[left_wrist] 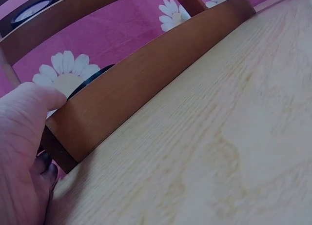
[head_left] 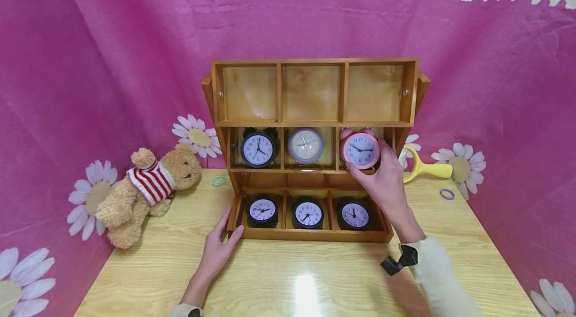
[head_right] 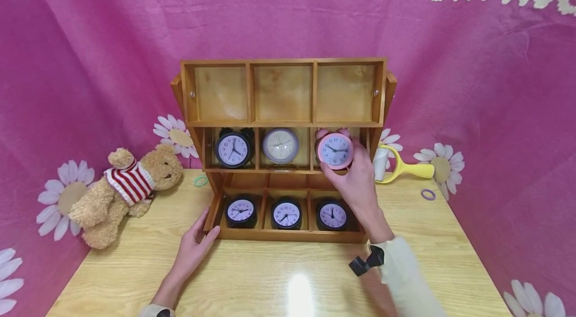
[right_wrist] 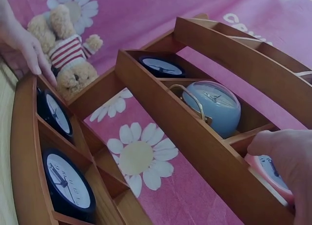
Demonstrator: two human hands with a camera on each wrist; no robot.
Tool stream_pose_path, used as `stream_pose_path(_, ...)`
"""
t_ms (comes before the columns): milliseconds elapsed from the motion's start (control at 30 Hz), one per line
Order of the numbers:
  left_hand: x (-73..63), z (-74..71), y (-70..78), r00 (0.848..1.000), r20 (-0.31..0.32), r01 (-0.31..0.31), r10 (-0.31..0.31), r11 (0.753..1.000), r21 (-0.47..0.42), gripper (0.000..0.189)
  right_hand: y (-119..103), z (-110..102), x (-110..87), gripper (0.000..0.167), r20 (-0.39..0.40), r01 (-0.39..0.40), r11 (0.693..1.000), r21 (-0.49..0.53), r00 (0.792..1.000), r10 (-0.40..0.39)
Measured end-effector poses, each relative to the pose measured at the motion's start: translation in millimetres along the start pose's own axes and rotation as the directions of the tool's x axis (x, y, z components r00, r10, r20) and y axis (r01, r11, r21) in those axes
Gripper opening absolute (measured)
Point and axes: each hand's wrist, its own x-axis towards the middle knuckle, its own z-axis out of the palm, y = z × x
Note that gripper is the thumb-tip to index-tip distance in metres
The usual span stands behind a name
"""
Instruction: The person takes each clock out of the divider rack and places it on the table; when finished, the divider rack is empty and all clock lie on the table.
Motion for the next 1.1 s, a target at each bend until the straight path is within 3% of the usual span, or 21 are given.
stream_pose_path(267,0.0,0.9,0.3,1.000,-0.003,0.028,-0.028,0.999,-0.018,0.070,-1.9,5.6,-0.4,0.087,-0.021,-0.021,0.999,-0.027,1.000,0.021)
stream_pose_path(600,1.6,0.5,-1.8,0.999,-0.011,0.047,-0.048,0.998,-0.046,0.068,-5.4,6.7,2.3,0.084,0.010,-0.063,0.997,-0.040,0.998,0.064)
stream_pose_path(1100,1.6,1.1,-1.3,0.998,-0.022,0.052,-0.053,0.998,-0.042,0.066,-5.2,8.4,6.5,0.082,-0.052,-0.024,0.999,-0.022,0.998,0.023)
